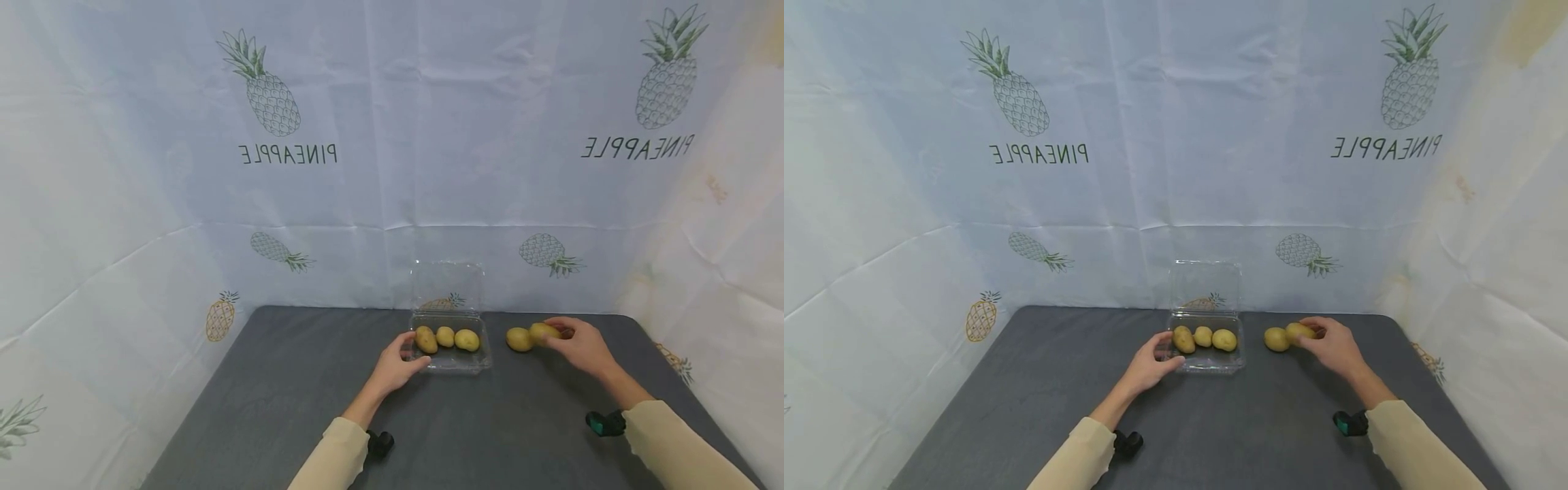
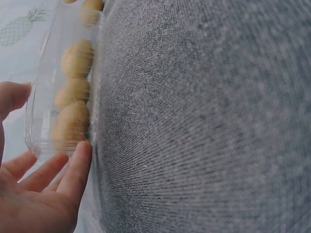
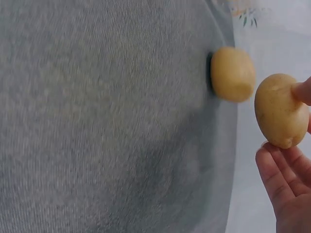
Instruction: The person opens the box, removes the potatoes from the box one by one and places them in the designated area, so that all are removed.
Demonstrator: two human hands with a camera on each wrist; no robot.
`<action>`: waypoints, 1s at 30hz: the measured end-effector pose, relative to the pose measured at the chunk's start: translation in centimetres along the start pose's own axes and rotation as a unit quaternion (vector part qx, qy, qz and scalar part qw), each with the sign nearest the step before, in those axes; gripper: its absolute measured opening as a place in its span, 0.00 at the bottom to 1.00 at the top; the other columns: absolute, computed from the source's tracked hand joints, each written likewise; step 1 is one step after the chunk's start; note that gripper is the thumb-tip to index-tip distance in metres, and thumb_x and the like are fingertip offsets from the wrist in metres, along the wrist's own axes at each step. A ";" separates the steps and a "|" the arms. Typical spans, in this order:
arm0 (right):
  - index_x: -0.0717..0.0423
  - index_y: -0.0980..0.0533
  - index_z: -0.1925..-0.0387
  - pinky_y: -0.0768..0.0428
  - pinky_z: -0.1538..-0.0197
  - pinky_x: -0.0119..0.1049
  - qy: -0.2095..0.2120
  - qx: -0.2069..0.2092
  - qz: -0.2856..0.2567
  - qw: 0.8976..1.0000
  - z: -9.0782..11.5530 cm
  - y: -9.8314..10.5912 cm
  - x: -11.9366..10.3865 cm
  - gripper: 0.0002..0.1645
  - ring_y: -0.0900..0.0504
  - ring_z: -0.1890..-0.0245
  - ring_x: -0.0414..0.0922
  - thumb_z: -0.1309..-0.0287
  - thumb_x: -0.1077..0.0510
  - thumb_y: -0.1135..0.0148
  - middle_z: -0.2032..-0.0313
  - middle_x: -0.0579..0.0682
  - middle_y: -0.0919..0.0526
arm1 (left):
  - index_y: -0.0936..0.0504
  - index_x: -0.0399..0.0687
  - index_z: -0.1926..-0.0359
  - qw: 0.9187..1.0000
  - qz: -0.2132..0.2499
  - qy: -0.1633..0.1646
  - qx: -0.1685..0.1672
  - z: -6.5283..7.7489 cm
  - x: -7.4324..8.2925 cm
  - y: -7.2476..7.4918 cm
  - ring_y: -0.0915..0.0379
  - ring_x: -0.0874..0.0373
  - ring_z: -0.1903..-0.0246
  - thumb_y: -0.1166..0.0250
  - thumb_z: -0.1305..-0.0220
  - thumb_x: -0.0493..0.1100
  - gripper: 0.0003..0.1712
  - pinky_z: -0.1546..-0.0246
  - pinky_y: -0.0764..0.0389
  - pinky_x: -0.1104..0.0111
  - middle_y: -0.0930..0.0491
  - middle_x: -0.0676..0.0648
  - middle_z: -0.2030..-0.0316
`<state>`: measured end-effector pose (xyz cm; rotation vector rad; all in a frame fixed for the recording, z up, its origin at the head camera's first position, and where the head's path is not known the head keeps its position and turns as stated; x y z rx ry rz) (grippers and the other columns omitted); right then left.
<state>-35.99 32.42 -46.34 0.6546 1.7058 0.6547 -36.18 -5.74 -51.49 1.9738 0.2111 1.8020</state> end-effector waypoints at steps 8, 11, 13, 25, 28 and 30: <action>0.65 0.22 0.41 0.19 0.65 0.44 -0.017 0.017 0.011 1.000 0.0 0.2 1.6 0.28 0.19 0.52 0.63 0.31 0.47 0.35 0.49 0.68 0.19 | 0.31 0.46 0.28 1.000 -0.001 0.003 0.002 0.0 0.1 0.1 0.26 0.40 0.40 0.28 0.35 0.51 0.39 0.48 0.19 0.48 0.29 0.38 0.34; 0.66 0.22 0.41 0.19 0.64 0.45 -0.025 0.015 0.015 0.999 -0.1 -0.2 2.3 0.28 0.19 0.53 0.63 0.31 0.48 0.35 0.50 0.68 0.19 | 0.31 0.45 0.28 1.000 -0.001 0.001 0.003 0.1 0.1 0.1 0.26 0.40 0.41 0.28 0.35 0.51 0.39 0.48 0.20 0.48 0.29 0.38 0.34; 0.67 0.23 0.41 0.19 0.64 0.47 -0.029 0.010 0.019 0.999 -0.2 -0.5 2.7 0.29 0.20 0.53 0.62 0.31 0.48 0.35 0.51 0.68 0.19 | 0.31 0.45 0.28 1.000 -0.002 0.000 0.003 0.1 0.1 0.0 0.26 0.40 0.41 0.28 0.35 0.51 0.39 0.48 0.20 0.48 0.29 0.38 0.34; 0.70 0.26 0.40 0.20 0.57 0.56 -0.046 -0.020 0.043 0.998 -0.3 -1.6 3.8 0.32 0.23 0.49 0.67 0.30 0.46 0.38 0.47 0.73 0.22 | 0.32 0.46 0.27 1.000 -0.001 0.003 -0.001 0.2 0.0 -0.2 0.26 0.41 0.40 0.29 0.34 0.53 0.40 0.47 0.20 0.48 0.29 0.39 0.34; 0.71 0.26 0.39 0.20 0.58 0.56 -0.044 -0.027 0.052 0.997 -0.4 -1.5 3.6 0.33 0.22 0.49 0.67 0.29 0.45 0.38 0.48 0.73 0.22 | 0.31 0.46 0.27 1.000 -0.004 0.003 0.002 0.1 0.0 -0.1 0.26 0.41 0.40 0.29 0.34 0.53 0.39 0.47 0.20 0.48 0.29 0.39 0.34; 0.70 0.26 0.39 0.20 0.58 0.56 -0.042 -0.032 0.056 0.997 -0.4 -1.4 3.4 0.34 0.22 0.50 0.67 0.29 0.45 0.38 0.48 0.73 0.22 | 0.31 0.46 0.28 1.000 -0.004 0.004 0.003 0.1 0.0 0.0 0.26 0.40 0.40 0.29 0.34 0.52 0.39 0.47 0.20 0.48 0.28 0.39 0.35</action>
Point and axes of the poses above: each hand's wrist, its own z-axis away from the middle knuckle, its own y-axis out of the back of the hand, x = y × z, the point moved 8 cm from there along -z, towards the middle knuckle
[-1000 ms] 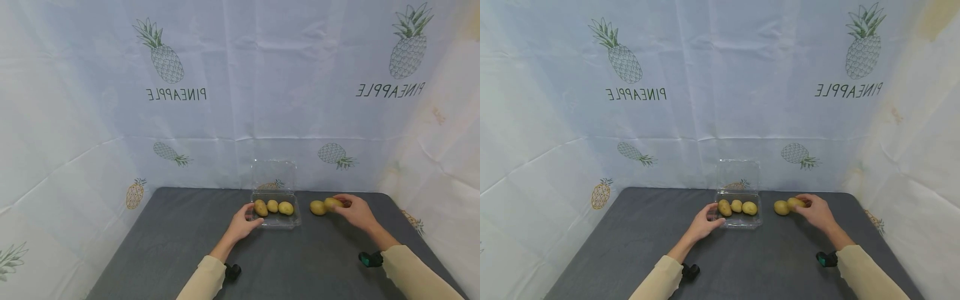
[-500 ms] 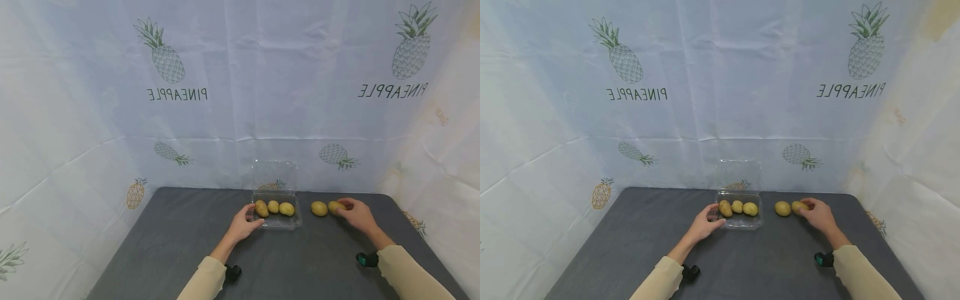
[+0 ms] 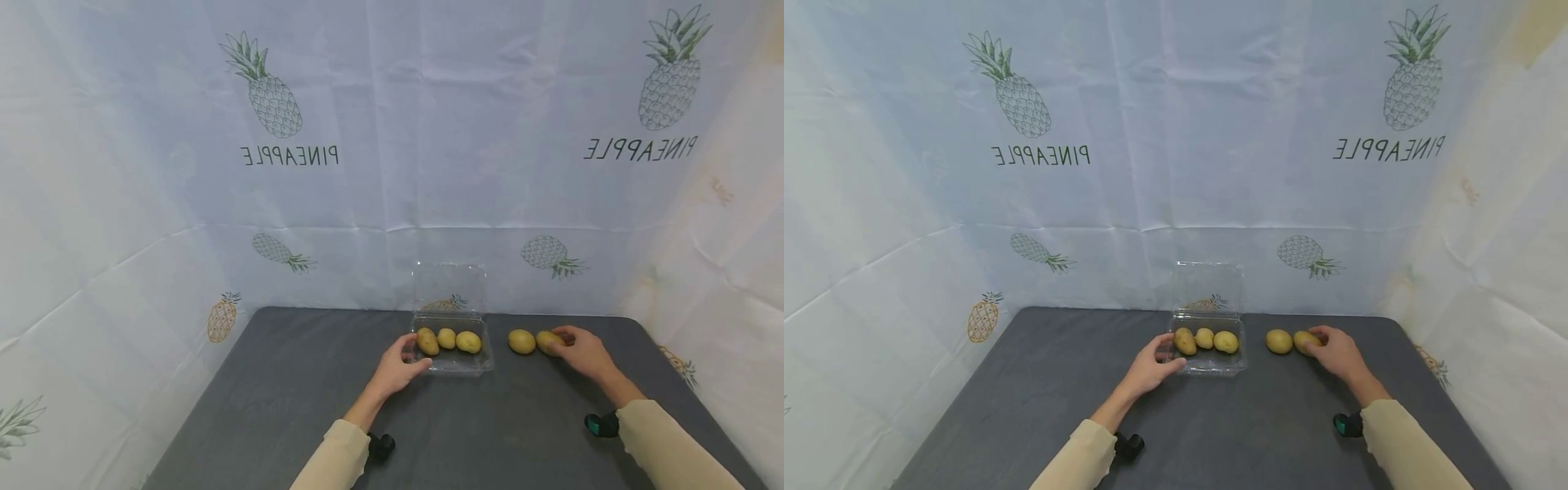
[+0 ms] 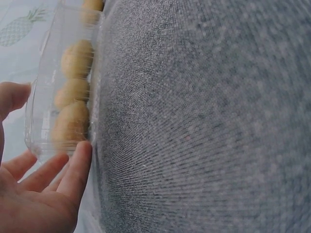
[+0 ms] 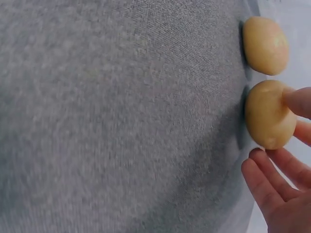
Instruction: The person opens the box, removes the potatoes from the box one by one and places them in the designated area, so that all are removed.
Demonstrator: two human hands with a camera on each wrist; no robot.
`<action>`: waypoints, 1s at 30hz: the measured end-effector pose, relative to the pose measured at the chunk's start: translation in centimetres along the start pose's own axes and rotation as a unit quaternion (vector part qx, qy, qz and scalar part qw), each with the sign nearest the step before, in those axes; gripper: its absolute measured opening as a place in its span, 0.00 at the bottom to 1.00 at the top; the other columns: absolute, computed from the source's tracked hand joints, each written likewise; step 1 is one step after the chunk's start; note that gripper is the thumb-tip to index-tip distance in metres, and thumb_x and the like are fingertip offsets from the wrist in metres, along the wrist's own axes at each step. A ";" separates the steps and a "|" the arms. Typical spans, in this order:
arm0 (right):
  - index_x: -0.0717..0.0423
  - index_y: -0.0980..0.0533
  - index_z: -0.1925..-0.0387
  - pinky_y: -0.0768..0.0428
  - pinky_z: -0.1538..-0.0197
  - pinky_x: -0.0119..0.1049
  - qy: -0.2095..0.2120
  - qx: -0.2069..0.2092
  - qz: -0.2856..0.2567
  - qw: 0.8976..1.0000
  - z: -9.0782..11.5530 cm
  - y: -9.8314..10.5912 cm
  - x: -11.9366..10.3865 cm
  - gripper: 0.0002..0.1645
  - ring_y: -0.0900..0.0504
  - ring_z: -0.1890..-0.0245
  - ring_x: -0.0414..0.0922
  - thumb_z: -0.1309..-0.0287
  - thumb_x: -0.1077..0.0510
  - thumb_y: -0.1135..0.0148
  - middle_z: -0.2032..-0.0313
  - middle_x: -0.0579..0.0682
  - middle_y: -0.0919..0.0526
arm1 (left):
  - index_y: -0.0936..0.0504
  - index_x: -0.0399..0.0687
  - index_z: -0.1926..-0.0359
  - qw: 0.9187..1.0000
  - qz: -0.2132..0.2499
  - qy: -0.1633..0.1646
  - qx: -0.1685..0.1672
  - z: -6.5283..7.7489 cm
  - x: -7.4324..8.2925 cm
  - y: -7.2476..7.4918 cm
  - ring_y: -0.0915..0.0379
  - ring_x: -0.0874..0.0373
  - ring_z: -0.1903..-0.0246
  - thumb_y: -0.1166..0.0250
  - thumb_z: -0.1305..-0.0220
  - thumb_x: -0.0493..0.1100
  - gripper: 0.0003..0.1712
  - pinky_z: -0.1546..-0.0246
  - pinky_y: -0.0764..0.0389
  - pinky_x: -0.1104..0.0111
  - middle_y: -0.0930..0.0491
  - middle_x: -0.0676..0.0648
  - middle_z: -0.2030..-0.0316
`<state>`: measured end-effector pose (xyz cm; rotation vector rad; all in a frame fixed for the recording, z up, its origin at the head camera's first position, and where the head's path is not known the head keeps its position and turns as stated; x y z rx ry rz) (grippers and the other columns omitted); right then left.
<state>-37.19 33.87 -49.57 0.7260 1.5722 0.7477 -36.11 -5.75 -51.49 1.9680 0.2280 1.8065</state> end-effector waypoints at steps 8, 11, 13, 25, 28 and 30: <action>0.69 0.23 0.44 0.18 0.62 0.54 0.023 0.017 0.017 0.999 0.4 1.5 -1.1 0.26 0.19 0.55 0.64 0.30 0.51 0.36 0.53 0.68 0.18 | 0.31 0.46 0.28 1.000 -0.004 0.000 0.000 -0.1 0.0 0.1 0.26 0.41 0.41 0.29 0.35 0.53 0.39 0.47 0.20 0.48 0.28 0.39 0.34; 0.69 0.22 0.46 0.18 0.63 0.52 0.024 0.028 0.020 0.999 0.4 1.8 -1.3 0.23 0.18 0.56 0.63 0.31 0.54 0.36 0.54 0.67 0.17 | 0.31 0.46 0.28 1.000 0.000 -0.003 -0.001 -0.1 0.1 0.1 0.26 0.41 0.41 0.29 0.35 0.53 0.39 0.47 0.20 0.48 0.28 0.39 0.35; 0.68 0.21 0.46 0.18 0.63 0.51 0.023 0.035 0.018 0.999 0.4 2.0 -1.4 0.22 0.18 0.56 0.62 0.31 0.54 0.36 0.54 0.65 0.17 | 0.31 0.45 0.28 1.000 0.003 -0.006 -0.002 -0.1 0.2 0.1 0.26 0.41 0.41 0.29 0.35 0.53 0.39 0.47 0.20 0.48 0.28 0.38 0.35; 0.65 0.19 0.47 0.19 0.57 0.56 0.062 0.068 -0.021 0.996 1.5 2.0 -5.3 0.18 0.17 0.55 0.60 0.29 0.55 0.38 0.54 0.62 0.15 | 0.31 0.45 0.28 1.000 0.007 -0.003 -0.003 0.1 0.2 0.0 0.27 0.39 0.41 0.29 0.34 0.49 0.38 0.47 0.21 0.46 0.28 0.38 0.35; 0.64 0.19 0.47 0.18 0.56 0.55 0.077 0.073 -0.029 0.994 1.6 1.8 -6.4 0.18 0.17 0.55 0.59 0.29 0.55 0.37 0.54 0.61 0.15 | 0.31 0.45 0.28 1.000 0.005 -0.002 -0.003 0.0 0.2 0.0 0.26 0.39 0.41 0.29 0.34 0.49 0.38 0.47 0.21 0.46 0.29 0.38 0.35; 0.64 0.19 0.47 0.18 0.55 0.55 0.086 0.077 -0.031 0.993 1.6 1.7 -7.0 0.17 0.17 0.55 0.59 0.29 0.55 0.37 0.53 0.61 0.15 | 0.31 0.45 0.28 1.000 0.005 0.000 -0.003 0.0 0.2 0.0 0.26 0.39 0.41 0.28 0.35 0.50 0.38 0.48 0.21 0.46 0.29 0.38 0.35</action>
Point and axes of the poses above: each hand's wrist, its own z-axis away from the middle knuckle, its own y-axis out of the back of the hand, x = y × z, the point moved 8 cm from there along -z, towards the middle knuckle
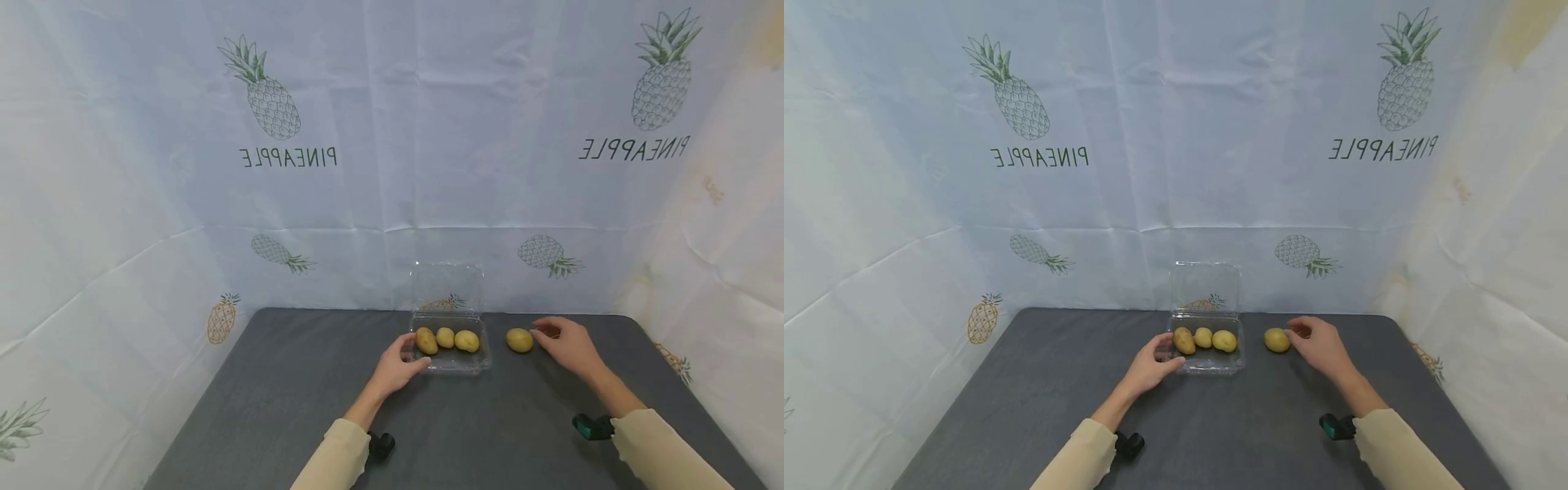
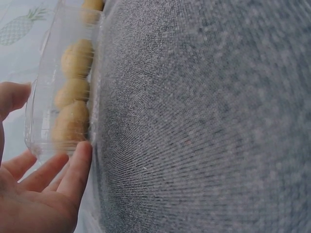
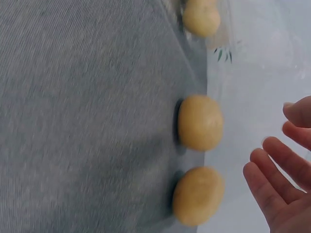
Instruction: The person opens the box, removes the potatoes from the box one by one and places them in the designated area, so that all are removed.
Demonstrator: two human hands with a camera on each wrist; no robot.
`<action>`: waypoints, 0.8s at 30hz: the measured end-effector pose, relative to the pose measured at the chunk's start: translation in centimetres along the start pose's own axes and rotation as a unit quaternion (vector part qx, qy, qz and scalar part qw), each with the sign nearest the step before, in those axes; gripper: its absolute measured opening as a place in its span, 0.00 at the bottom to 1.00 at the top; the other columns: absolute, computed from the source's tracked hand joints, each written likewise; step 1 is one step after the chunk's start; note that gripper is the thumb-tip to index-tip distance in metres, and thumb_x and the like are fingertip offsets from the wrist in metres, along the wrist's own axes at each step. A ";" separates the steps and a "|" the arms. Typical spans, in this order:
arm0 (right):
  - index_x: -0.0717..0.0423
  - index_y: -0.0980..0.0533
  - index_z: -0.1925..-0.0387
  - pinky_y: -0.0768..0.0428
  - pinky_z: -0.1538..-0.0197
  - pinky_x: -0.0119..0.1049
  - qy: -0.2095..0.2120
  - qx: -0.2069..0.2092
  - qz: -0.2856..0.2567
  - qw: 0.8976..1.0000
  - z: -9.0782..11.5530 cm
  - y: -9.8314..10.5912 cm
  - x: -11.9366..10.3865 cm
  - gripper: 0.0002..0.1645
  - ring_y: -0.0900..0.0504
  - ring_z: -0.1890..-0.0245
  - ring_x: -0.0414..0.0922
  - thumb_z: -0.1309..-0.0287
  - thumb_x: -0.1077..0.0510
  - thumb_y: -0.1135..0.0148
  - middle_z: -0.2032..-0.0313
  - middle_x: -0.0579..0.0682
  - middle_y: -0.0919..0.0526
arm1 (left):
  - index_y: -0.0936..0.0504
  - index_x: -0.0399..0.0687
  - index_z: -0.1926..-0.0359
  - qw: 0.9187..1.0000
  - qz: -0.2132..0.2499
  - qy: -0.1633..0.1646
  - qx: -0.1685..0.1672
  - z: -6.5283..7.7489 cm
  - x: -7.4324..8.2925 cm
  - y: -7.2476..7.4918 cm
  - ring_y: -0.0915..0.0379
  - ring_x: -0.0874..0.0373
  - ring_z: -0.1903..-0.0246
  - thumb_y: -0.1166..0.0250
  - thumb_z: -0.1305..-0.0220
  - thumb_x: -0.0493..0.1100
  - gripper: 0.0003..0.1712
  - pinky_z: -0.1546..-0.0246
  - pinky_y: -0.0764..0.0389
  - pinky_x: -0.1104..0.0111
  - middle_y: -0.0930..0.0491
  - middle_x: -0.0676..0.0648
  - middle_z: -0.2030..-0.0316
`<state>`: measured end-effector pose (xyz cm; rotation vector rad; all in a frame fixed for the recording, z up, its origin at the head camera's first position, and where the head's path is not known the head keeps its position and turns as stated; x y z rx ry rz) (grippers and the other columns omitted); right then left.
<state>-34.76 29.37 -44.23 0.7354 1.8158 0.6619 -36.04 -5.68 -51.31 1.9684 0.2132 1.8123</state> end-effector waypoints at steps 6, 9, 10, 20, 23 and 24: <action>0.63 0.18 0.48 0.18 0.53 0.55 0.013 0.002 -0.019 1.000 -0.3 -1.1 -1.4 0.16 0.17 0.55 0.57 0.30 0.57 0.36 0.53 0.60 0.16 | 0.31 0.46 0.28 1.000 0.001 0.000 -0.001 0.0 -0.1 0.0 0.26 0.40 0.41 0.29 0.34 0.52 0.38 0.48 0.20 0.47 0.29 0.38 0.34; 0.62 0.18 0.49 0.18 0.52 0.55 0.015 0.001 -0.024 1.000 -0.5 -1.6 -1.9 0.15 0.17 0.55 0.57 0.31 0.57 0.35 0.53 0.59 0.16 | 0.31 0.46 0.28 1.000 0.003 0.001 -0.002 0.0 -0.1 0.0 0.26 0.40 0.41 0.29 0.34 0.52 0.38 0.48 0.20 0.47 0.29 0.38 0.34; 0.62 0.18 0.48 0.18 0.52 0.55 0.015 -0.001 -0.026 1.000 -0.5 -1.8 -2.1 0.15 0.17 0.54 0.57 0.31 0.57 0.36 0.53 0.59 0.16 | 0.31 0.46 0.28 1.000 0.002 -0.001 -0.002 0.0 -0.1 0.0 0.26 0.40 0.41 0.29 0.34 0.52 0.38 0.48 0.20 0.47 0.29 0.38 0.34; 0.61 0.18 0.49 0.17 0.54 0.52 0.026 -0.017 -0.039 0.999 -0.9 -3.4 -4.7 0.16 0.17 0.56 0.54 0.31 0.53 0.35 0.54 0.56 0.15 | 0.32 0.46 0.27 1.000 0.003 -0.002 -0.007 0.2 -0.1 0.0 0.27 0.41 0.40 0.30 0.33 0.52 0.39 0.48 0.20 0.48 0.29 0.39 0.34; 0.62 0.18 0.49 0.17 0.52 0.52 0.031 -0.019 -0.047 0.998 -1.2 -3.9 -5.3 0.16 0.17 0.56 0.54 0.31 0.55 0.34 0.55 0.55 0.15 | 0.32 0.46 0.27 1.000 0.004 -0.002 -0.009 0.1 -0.1 0.0 0.27 0.41 0.40 0.30 0.33 0.53 0.39 0.48 0.20 0.48 0.29 0.39 0.34; 0.62 0.17 0.49 0.17 0.52 0.52 0.032 -0.020 -0.047 0.998 -1.3 -4.1 -5.5 0.16 0.16 0.56 0.53 0.31 0.55 0.34 0.55 0.55 0.15 | 0.32 0.46 0.27 1.000 0.004 -0.003 -0.009 0.1 -0.1 0.0 0.27 0.40 0.40 0.29 0.34 0.52 0.39 0.48 0.20 0.48 0.29 0.39 0.34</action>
Point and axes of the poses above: each hand's wrist, its own z-axis away from the middle knuckle, its own y-axis out of the back of the hand, x = y × z, the point moved 8 cm from there along -z, towards the middle knuckle
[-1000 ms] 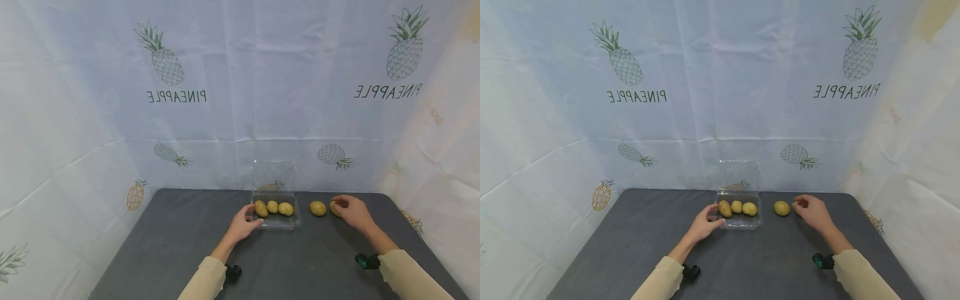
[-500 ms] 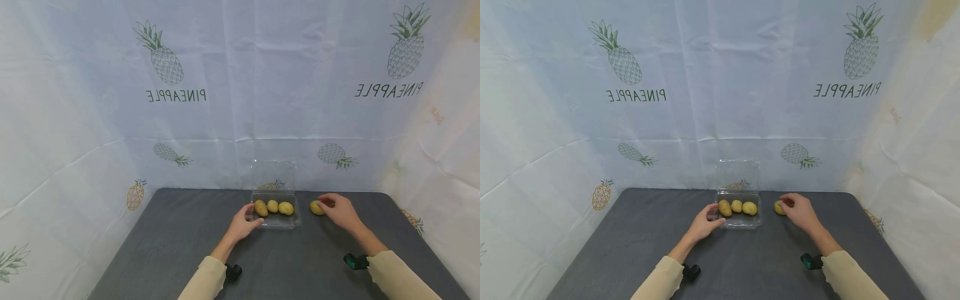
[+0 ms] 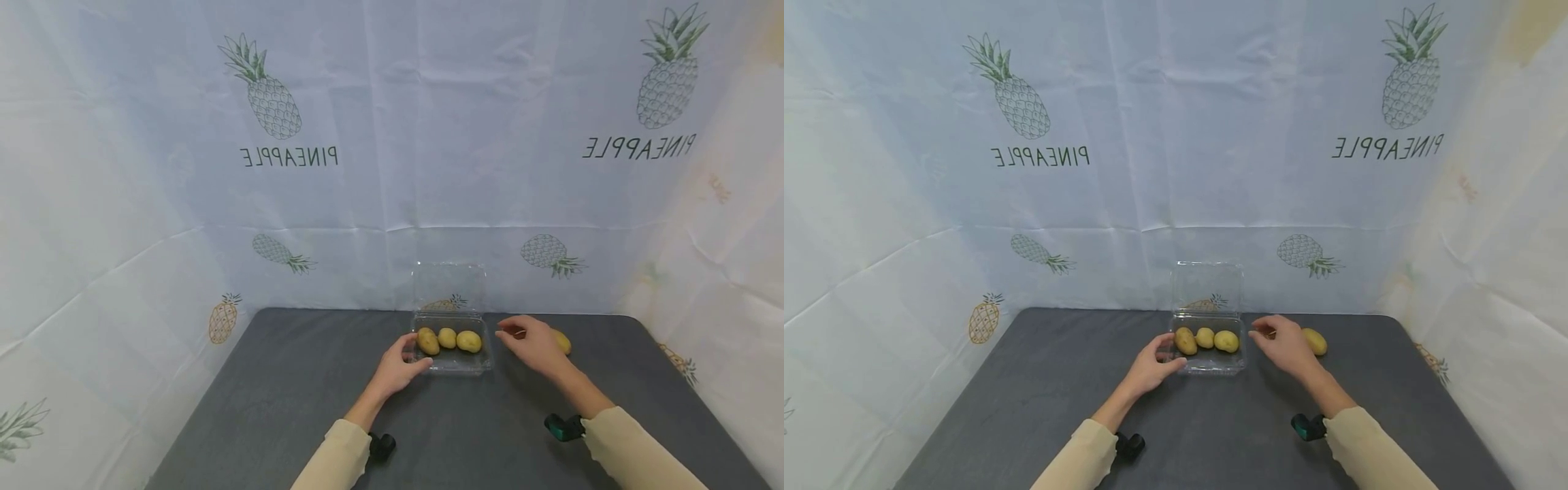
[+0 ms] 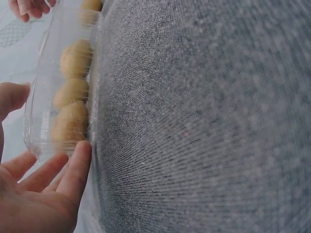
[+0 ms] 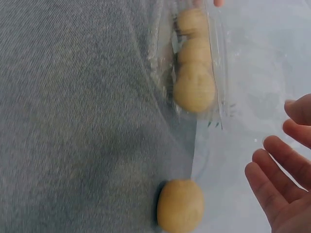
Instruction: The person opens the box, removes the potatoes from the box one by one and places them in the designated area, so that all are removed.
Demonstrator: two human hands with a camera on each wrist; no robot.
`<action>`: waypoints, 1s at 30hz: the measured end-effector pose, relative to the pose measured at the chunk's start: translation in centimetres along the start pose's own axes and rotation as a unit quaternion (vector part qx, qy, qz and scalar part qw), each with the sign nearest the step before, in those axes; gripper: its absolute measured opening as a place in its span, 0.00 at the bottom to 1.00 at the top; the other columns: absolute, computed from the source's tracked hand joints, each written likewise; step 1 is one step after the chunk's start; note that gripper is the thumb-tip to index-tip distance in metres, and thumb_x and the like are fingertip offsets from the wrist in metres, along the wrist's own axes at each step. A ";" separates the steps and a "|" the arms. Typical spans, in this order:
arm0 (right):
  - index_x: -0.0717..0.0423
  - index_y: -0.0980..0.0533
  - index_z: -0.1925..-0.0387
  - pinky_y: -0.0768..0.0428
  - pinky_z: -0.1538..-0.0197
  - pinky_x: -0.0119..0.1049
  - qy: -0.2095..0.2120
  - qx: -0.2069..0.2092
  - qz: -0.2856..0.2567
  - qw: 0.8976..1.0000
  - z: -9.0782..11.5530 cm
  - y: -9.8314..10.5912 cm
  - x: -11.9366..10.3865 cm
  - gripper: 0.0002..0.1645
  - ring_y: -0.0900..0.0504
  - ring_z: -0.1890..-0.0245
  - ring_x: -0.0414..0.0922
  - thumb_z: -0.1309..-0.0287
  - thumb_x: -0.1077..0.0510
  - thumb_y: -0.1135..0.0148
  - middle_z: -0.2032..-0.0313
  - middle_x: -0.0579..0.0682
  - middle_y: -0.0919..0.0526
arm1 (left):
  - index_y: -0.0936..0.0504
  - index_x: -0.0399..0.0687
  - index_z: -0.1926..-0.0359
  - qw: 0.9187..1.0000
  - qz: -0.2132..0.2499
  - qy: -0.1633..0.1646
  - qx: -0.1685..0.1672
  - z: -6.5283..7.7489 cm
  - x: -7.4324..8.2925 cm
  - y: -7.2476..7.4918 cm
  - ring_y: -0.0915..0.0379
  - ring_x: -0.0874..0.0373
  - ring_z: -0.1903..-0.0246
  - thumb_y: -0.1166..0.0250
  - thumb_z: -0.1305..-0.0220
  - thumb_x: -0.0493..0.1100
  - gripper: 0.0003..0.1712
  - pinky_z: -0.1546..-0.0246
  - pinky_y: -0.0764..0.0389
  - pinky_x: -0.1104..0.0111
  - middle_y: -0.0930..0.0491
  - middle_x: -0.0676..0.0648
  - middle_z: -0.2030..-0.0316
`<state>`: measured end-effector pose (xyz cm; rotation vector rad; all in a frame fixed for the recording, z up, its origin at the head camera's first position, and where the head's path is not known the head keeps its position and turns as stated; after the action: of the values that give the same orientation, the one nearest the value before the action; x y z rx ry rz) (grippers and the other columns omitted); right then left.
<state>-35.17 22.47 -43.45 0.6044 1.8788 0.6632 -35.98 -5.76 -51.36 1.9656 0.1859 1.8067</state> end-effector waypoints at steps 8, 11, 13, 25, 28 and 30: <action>0.62 0.17 0.50 0.17 0.51 0.51 0.012 -0.006 -0.004 1.000 -0.7 -1.3 -0.8 0.15 0.16 0.56 0.52 0.33 0.58 0.33 0.55 0.54 0.15 | 0.32 0.45 0.27 1.000 -0.001 -0.005 0.003 -0.1 0.1 0.0 0.27 0.40 0.40 0.29 0.34 0.51 0.39 0.48 0.20 0.47 0.29 0.38 0.34; 0.63 0.17 0.49 0.17 0.51 0.52 0.023 -0.016 -0.001 1.000 -0.9 -1.9 -1.3 0.15 0.17 0.54 0.53 0.34 0.59 0.32 0.54 0.55 0.16 | 0.32 0.45 0.27 1.000 0.001 -0.002 0.003 0.0 0.1 0.0 0.27 0.40 0.40 0.29 0.34 0.51 0.39 0.47 0.20 0.47 0.29 0.38 0.34; 0.63 0.17 0.49 0.17 0.51 0.52 0.030 -0.022 0.005 0.999 -1.1 -2.3 -1.6 0.15 0.17 0.54 0.54 0.34 0.59 0.32 0.54 0.56 0.16 | 0.32 0.45 0.27 1.000 0.001 -0.001 0.003 0.0 0.1 0.0 0.27 0.40 0.40 0.29 0.34 0.51 0.39 0.47 0.21 0.47 0.30 0.38 0.34; 0.60 0.17 0.50 0.19 0.50 0.57 0.055 -0.042 -0.009 0.998 -2.0 -4.5 -3.0 0.14 0.18 0.51 0.60 0.33 0.57 0.32 0.53 0.59 0.16 | 0.33 0.44 0.27 1.000 0.000 -0.005 -0.003 -0.1 -0.1 -0.1 0.27 0.40 0.40 0.29 0.34 0.52 0.39 0.47 0.20 0.48 0.30 0.37 0.34; 0.59 0.17 0.50 0.19 0.50 0.56 0.054 -0.046 -0.003 0.997 -2.2 -4.9 -3.2 0.15 0.18 0.51 0.59 0.33 0.56 0.32 0.52 0.58 0.16 | 0.32 0.45 0.27 1.000 -0.001 -0.003 -0.002 -0.1 0.0 -0.1 0.26 0.40 0.40 0.29 0.34 0.52 0.39 0.48 0.20 0.48 0.29 0.38 0.34; 0.59 0.17 0.49 0.19 0.49 0.56 0.049 -0.050 -0.006 0.998 -2.4 -5.2 -3.3 0.16 0.18 0.51 0.59 0.34 0.55 0.32 0.52 0.58 0.16 | 0.32 0.45 0.27 1.000 -0.003 0.000 0.000 -0.2 -0.1 -0.1 0.26 0.41 0.40 0.29 0.34 0.51 0.39 0.47 0.20 0.48 0.29 0.38 0.34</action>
<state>-36.80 16.11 -44.00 0.5039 1.9247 0.7866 -36.11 -5.65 -51.45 1.9635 0.1908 1.8024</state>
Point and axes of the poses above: each hand's wrist, its own z-axis away from the middle knuckle, its own y-axis out of the back of the hand, x = y × z, the point moved 8 cm from there along -z, towards the middle knuckle
